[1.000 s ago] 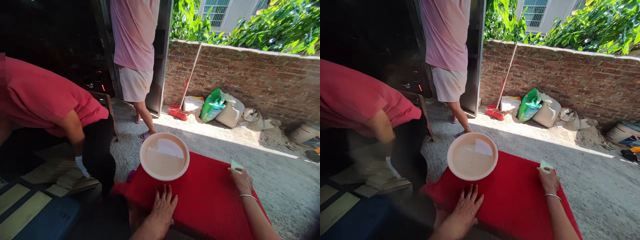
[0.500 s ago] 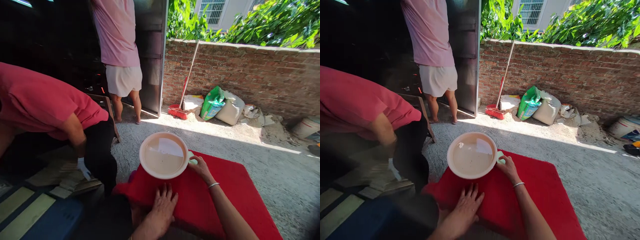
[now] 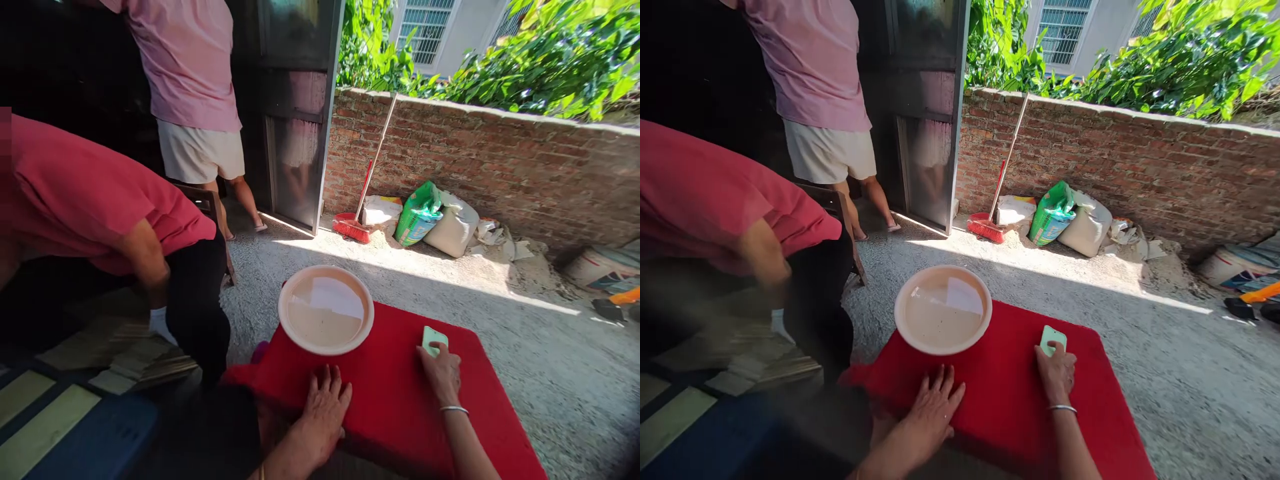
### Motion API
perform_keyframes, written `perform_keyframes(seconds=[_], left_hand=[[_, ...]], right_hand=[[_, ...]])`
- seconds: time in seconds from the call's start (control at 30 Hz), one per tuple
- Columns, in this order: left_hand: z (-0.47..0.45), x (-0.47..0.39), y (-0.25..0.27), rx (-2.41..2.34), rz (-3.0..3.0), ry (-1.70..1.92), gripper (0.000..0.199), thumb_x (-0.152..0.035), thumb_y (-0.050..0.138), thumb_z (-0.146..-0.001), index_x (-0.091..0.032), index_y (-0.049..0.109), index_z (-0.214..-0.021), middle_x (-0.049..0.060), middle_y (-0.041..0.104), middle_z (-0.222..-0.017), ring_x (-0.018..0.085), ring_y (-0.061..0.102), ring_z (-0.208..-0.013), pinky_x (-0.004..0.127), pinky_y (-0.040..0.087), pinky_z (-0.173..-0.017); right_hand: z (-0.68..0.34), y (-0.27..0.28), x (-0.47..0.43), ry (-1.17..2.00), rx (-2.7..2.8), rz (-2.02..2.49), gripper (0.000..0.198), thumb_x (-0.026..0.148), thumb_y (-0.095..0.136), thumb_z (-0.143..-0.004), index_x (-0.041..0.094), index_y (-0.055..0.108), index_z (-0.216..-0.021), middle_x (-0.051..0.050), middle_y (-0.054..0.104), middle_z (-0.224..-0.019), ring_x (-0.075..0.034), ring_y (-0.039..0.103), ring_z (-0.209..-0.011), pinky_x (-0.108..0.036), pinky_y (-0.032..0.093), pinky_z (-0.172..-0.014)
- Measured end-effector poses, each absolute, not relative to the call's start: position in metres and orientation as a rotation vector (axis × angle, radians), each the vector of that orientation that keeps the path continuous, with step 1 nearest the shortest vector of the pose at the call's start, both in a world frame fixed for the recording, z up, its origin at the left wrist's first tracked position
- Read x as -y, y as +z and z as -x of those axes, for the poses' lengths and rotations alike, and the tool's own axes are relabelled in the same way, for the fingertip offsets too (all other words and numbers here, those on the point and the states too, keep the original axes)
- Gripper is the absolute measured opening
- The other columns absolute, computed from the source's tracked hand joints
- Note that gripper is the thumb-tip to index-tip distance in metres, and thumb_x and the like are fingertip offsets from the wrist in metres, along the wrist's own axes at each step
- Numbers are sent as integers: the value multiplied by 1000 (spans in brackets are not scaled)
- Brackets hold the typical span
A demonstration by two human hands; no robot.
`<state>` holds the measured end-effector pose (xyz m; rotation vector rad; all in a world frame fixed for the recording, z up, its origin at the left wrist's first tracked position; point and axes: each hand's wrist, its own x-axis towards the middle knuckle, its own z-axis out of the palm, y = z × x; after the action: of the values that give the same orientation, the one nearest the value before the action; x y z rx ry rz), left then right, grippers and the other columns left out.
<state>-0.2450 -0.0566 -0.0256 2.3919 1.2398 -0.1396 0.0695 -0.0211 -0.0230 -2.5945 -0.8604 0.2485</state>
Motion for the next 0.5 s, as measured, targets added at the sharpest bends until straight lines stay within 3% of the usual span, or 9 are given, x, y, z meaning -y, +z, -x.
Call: perform_keyframes(seconds=[0.13, 0.23, 0.37, 0.5], left_hand=[[249, 59, -20, -1234, -2396, -127, 77, -44, 67, -86, -22, 39, -154, 22, 24, -164, 42, 17, -151, 66, 17, -119], [249, 59, -21, -1238, -2410, -120, 74, -45, 64, -89, -22, 38, -155, 22, 23, -164, 41, 16, -151, 65, 17, -119], [246, 58, -25, -1243, -2410, -166, 80, -41, 71, -84, -22, 39, -154, 22, 22, -164, 42, 16, -151, 66, 19, -119], [243, 57, -20, -1237, -2392, -206, 83, -35, 74, -81, -22, 38, -154, 22, 20, -164, 42, 16, -151, 65, 18, -119]], right_hand=[[30, -25, 1, 383, 1333, 2314, 39, 45, 61, -75, 26, 70, -108, -9, 60, -104, -26, 65, -91, -34, 50, -73], [36, -31, 8, 500, 1418, 2087, 31, 43, 66, -68, 27, 73, -94, -4, 61, -93, -23, 64, -85, -31, 50, -73], [-48, -27, 44, 349, 1182, 2160, 43, 52, 65, -65, 23, 74, -96, -7, 63, -84, -31, 64, -88, -37, 50, -74], [-147, -15, 93, 181, 754, 2510, 63, 62, 55, -69, 17, 72, -110, -16, 65, -76, -40, 66, -81, -45, 46, -63]])
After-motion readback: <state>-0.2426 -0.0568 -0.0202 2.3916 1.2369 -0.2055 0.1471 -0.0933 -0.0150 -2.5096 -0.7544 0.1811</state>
